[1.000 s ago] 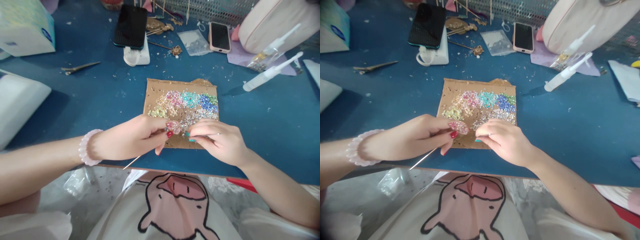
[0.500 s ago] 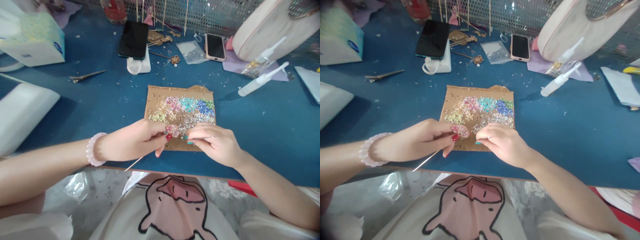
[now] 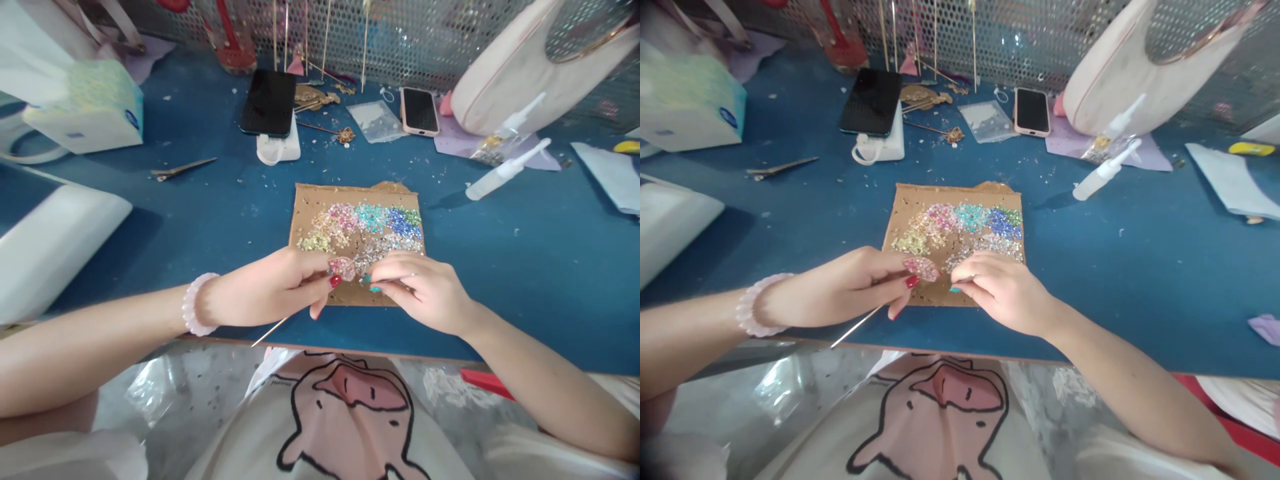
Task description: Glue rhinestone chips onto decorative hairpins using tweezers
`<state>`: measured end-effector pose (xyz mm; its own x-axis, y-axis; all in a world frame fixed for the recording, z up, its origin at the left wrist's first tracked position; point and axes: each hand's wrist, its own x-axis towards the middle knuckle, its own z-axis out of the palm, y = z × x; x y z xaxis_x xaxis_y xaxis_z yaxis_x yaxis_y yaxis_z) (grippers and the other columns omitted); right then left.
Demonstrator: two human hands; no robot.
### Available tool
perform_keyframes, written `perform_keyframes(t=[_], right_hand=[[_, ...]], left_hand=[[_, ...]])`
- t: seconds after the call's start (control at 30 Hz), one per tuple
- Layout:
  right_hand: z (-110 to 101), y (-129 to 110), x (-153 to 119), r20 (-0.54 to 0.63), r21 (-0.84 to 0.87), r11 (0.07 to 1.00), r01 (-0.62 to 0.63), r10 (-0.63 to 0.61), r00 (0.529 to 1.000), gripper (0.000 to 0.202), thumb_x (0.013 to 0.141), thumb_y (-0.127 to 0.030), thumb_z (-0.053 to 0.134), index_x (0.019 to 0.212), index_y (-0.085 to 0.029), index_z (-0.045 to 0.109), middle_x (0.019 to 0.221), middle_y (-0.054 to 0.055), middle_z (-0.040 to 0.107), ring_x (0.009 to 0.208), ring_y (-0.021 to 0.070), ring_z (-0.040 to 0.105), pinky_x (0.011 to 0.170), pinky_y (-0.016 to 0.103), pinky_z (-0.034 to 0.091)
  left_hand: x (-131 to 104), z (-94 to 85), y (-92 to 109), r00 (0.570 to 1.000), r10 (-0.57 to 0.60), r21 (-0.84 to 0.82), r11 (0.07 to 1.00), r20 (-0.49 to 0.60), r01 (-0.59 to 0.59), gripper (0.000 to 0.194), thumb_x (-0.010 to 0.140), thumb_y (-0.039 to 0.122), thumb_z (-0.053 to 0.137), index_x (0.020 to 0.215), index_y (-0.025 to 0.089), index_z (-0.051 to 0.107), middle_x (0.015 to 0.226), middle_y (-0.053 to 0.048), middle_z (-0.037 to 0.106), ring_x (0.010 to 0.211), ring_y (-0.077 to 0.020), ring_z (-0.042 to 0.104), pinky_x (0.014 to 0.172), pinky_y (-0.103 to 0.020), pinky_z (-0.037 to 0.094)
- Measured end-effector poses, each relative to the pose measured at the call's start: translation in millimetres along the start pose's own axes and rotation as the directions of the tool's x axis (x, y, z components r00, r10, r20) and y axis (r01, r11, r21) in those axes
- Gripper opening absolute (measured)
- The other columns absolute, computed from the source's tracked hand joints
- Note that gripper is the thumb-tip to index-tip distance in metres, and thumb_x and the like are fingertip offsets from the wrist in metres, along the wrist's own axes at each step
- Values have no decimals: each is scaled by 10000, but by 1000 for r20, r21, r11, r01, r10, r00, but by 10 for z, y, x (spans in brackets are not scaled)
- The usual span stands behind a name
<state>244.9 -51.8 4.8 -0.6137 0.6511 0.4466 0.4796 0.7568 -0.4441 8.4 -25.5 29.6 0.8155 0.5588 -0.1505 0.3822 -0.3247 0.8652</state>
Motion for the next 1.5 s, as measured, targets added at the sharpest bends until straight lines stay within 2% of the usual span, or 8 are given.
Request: perform_keyframes(t=[0.77,0.93,1.07,1.17,1.23,1.37,1.5], right_hand=[[-2,-13,9,-13,-6,1000,-2,2,1000,52,857,-142,549,828,-171,581,763,3,668,752,92,624,715,220,528],[-14,-32,6,-44,0,1000,18,-18,999,61,838,-115,569,818,-170,583,762,0,671,764,90,625,729,219,530],[-42,-50,2,-109,77,996,35,-27,994,103,809,-61,587,836,-161,590,775,24,672,771,107,631,727,260,539],[-74,-88,0,-228,126,988,85,-55,972,148,793,-47,596,873,-172,597,780,33,672,763,122,642,712,296,547],[-97,-131,3,-264,128,986,110,-73,962,151,801,-61,585,891,-182,596,793,37,676,763,127,650,710,311,552],[-131,-220,13,-213,140,980,142,-110,971,150,820,-68,545,910,-180,588,801,55,681,762,132,656,677,301,561],[-127,-264,14,-155,168,978,121,-95,983,167,833,-63,521,932,-184,580,835,65,681,770,128,650,685,307,566]], left_hand=[[4,-20,14,1000,-4,3,1000,4,4,231,875,94,380,685,162,490,620,56,617,518,-46,491,514,-146,365],[2,-44,49,993,-109,-69,991,55,113,238,875,118,390,667,159,498,605,48,611,465,-44,448,464,-148,349],[8,-57,74,969,-218,-262,934,119,242,210,901,168,392,708,165,474,600,49,589,413,-38,410,407,-141,321],[11,-53,94,951,-231,-372,881,204,293,218,922,214,389,725,168,471,599,37,584,389,-37,376,383,-145,295],[8,-35,110,942,-223,-407,858,253,312,187,927,244,394,808,166,515,578,38,567,378,-42,352,366,-146,275],[-12,34,132,930,-210,-413,850,302,327,200,927,272,388,951,171,560,524,50,523,379,-56,317,351,-137,244],[-34,84,119,905,-225,-425,824,361,375,176,914,270,396,856,189,541,513,51,529,384,-70,336,364,-149,266]])
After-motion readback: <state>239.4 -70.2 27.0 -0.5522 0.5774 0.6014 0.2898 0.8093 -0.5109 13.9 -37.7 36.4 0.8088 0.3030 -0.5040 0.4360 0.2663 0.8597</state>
